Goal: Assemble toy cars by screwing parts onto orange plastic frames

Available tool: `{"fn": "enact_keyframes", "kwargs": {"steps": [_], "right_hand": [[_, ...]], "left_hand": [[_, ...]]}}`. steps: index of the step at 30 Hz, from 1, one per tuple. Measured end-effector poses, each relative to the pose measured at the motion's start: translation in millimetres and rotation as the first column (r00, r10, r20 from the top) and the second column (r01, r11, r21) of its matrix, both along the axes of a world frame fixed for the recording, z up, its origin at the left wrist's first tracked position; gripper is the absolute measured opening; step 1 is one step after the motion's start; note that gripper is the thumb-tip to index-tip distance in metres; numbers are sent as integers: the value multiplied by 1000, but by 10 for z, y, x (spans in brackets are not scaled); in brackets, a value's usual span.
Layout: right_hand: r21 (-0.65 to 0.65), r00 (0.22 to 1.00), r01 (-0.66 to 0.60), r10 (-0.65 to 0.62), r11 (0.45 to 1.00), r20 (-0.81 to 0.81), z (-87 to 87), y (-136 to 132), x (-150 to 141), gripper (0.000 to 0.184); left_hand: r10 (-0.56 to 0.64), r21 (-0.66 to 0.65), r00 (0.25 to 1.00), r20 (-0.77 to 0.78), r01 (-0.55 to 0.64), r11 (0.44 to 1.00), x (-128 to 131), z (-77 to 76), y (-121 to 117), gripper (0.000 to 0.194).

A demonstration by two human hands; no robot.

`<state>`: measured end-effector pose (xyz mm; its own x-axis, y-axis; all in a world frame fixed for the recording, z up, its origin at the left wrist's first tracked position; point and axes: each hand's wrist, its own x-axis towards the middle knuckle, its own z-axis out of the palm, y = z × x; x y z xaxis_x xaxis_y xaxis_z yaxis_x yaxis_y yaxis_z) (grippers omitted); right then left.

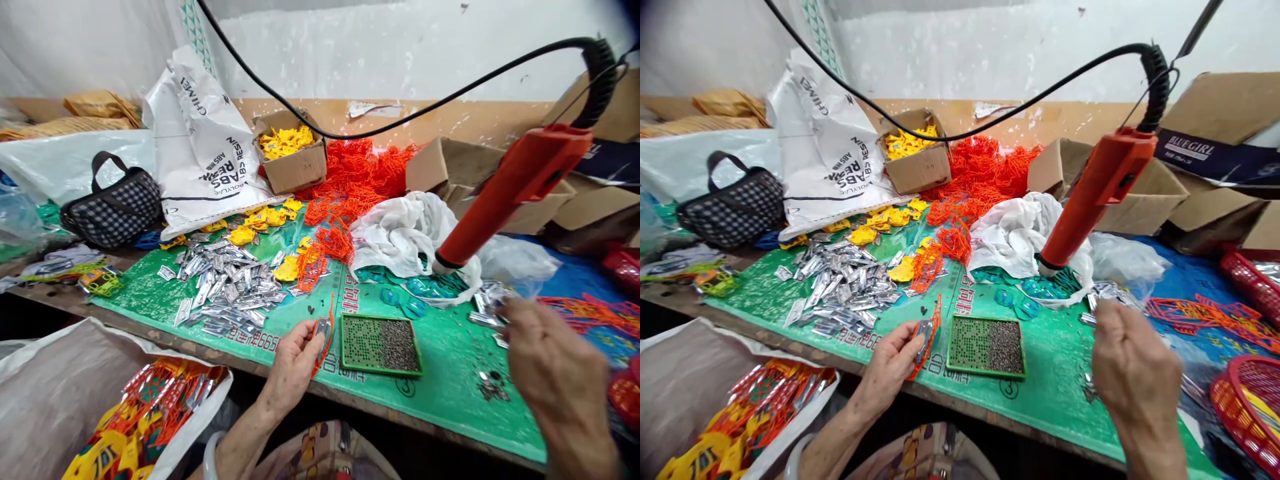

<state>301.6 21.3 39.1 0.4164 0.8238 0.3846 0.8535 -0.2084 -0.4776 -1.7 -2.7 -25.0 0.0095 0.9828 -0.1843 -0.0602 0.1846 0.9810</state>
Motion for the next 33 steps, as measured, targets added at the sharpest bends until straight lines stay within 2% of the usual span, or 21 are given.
{"fn": "enact_keyframes", "kwargs": {"steps": [1, 3, 5, 6, 7, 8, 11, 14, 15, 17, 19, 22, 25, 30, 33], "right_hand": [[135, 995, 46, -33, 990, -95, 110, 129, 71, 40], [329, 966, -77, 153, 941, -210, 314, 441, 142, 43], [408, 880, -246, 379, 879, -286, 470, 779, 121, 61], [447, 784, -341, 512, 827, -350, 527, 936, 80, 64], [511, 654, -401, 628, 760, -421, 573, 1072, 23, 61], [545, 531, -425, 687, 723, -497, 611, 1180, -49, 56], [512, 287, -461, 667, 725, -687, 708, 1310, -304, 47], [507, 148, -474, 633, 720, -760, 766, 1208, -542, 49], [511, 128, -476, 631, 716, -765, 760, 1145, -610, 50], [508, 138, -484, 635, 713, -760, 690, 1001, -733, 49], [491, 195, -472, 630, 732, -752, 555, 851, -843, 46], [459, 291, -401, 585, 793, -757, 314, 668, -974, 41], [475, 317, -320, 565, 820, -762, 149, 576, -1048, 44], [493, 313, -282, 565, 823, -764, 62, 547, -1076, 52], [488, 328, -283, 562, 826, -760, 37, 537, -1078, 52]], "left_hand": [[-10, 3, 1000, -15, 11, 1000, -4, 15, -4, 35], [-28, 5, 999, -38, 28, 1000, -10, 48, -20, 35], [-35, -4, 997, -70, 35, 999, -17, 82, -43, 36], [-35, -8, 996, -85, 35, 999, -23, 101, -55, 35], [-36, -14, 995, -98, 35, 999, -30, 121, -67, 35], [-35, -21, 993, -111, 33, 999, -40, 144, -78, 35], [-35, -45, 991, -132, 29, 999, -75, 223, -101, 35], [-31, -71, 994, -105, 24, 997, -98, 295, -111, 35], [-33, -80, 997, -74, 27, 996, -100, 314, -114, 35], [-34, -102, 999, -2, 34, 994, -94, 341, -123, 35], [-37, -133, 998, 49, 43, 990, -80, 347, -141, 38], [-74, -191, 995, 59, 84, 978, -58, 316, -182, 47], [-88, -224, 995, 40, 95, 970, -38, 259, -224, 53], [-95, -280, 995, 37, 101, 955, -23, 205, -247, 63], [-163, -279, 985, 51, 171, 945, -40, 190, -239, 52]]}}
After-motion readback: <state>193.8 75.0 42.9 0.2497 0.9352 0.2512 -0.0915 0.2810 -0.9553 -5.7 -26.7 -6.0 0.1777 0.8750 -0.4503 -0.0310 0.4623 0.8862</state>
